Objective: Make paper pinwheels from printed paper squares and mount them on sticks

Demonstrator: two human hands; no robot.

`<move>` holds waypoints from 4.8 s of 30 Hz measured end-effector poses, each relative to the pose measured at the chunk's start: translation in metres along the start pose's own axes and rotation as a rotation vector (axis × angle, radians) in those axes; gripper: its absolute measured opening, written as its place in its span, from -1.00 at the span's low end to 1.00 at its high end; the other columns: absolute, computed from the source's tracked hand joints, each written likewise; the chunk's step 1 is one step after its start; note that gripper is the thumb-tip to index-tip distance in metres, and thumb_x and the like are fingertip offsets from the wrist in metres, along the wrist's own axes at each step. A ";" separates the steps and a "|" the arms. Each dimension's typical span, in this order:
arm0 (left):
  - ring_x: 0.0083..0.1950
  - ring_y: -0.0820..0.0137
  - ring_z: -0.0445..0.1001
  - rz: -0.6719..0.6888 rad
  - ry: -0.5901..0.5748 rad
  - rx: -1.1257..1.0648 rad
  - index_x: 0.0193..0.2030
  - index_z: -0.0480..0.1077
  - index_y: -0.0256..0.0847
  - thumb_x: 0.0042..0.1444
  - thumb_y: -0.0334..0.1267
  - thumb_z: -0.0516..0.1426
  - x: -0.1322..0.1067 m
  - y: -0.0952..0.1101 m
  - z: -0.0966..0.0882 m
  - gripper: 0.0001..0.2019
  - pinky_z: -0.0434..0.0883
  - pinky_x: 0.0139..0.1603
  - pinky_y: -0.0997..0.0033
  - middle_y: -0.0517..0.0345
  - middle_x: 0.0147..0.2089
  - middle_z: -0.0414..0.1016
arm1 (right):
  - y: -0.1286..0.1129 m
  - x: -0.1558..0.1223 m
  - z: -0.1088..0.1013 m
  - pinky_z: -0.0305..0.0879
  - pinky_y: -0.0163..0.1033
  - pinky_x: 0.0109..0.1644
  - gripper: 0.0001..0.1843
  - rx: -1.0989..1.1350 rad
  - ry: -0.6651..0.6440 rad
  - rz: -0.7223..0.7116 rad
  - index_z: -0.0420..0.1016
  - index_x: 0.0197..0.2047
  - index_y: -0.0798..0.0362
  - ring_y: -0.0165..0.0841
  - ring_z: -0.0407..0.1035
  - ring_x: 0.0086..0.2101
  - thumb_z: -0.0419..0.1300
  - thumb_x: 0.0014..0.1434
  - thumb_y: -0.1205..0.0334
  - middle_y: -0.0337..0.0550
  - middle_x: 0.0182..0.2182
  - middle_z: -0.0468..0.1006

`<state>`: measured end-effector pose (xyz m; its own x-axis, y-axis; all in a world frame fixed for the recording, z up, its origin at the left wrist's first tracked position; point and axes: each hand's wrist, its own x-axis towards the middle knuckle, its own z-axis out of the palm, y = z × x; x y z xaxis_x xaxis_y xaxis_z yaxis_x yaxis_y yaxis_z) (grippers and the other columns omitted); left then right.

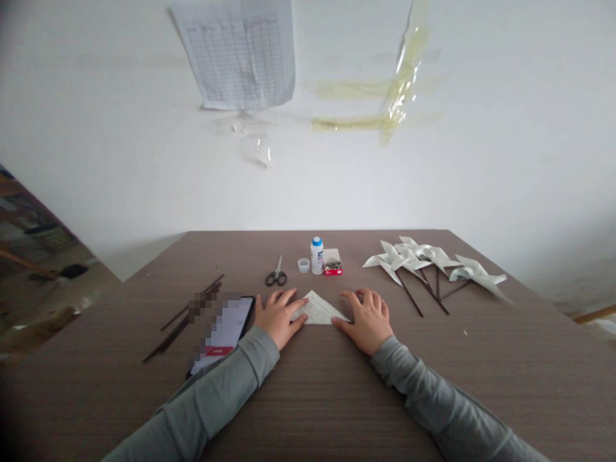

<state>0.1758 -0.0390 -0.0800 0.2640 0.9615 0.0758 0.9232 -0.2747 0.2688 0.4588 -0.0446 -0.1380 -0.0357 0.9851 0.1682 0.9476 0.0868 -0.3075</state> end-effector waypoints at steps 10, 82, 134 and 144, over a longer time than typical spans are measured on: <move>0.84 -0.44 0.49 0.007 -0.042 0.028 0.65 0.78 0.23 0.72 -0.15 0.33 -0.001 -0.001 0.003 -0.52 0.23 0.84 -1.06 -0.12 0.87 0.58 | 0.027 -0.012 -0.001 0.62 0.55 0.54 -0.48 0.053 0.007 -0.051 0.86 0.49 -0.47 0.34 0.51 0.55 0.39 0.55 -0.04 0.04 0.54 0.67; 0.94 -0.35 0.37 -0.061 -0.176 -0.004 0.24 0.86 0.07 0.53 -0.19 0.55 0.009 0.020 -0.028 -0.78 0.17 0.92 -0.98 0.00 0.89 0.56 | -0.021 0.024 -0.003 0.27 0.65 0.84 -0.41 0.083 -0.152 -0.070 0.92 0.51 -0.43 0.45 0.26 0.77 0.62 0.46 -0.13 0.05 0.70 0.61; 0.99 -0.32 0.26 -0.170 -0.157 0.138 0.17 0.83 0.24 0.35 -0.18 0.62 0.001 -0.057 -0.025 -0.69 0.15 0.89 -0.99 0.21 0.95 0.46 | 0.015 0.034 -0.007 0.22 0.73 0.85 -0.23 0.025 -0.227 -0.024 0.78 0.66 -0.47 0.39 0.22 0.82 0.47 0.43 0.08 -0.01 0.81 0.49; 0.95 -0.28 0.34 -0.155 -0.110 0.057 0.49 0.83 0.31 0.51 -0.18 0.48 0.002 -0.029 -0.022 -0.52 0.16 0.96 -0.85 0.06 0.87 0.59 | 0.007 0.019 -0.015 0.27 0.66 0.85 -0.40 0.145 -0.095 -0.145 0.91 0.53 -0.33 0.34 0.36 0.72 0.42 0.50 0.05 0.00 0.67 0.68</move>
<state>0.1435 -0.0294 -0.0664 0.1438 0.9872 -0.0688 0.9687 -0.1262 0.2136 0.4697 -0.0273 -0.1234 -0.2040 0.9698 0.1334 0.8751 0.2418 -0.4193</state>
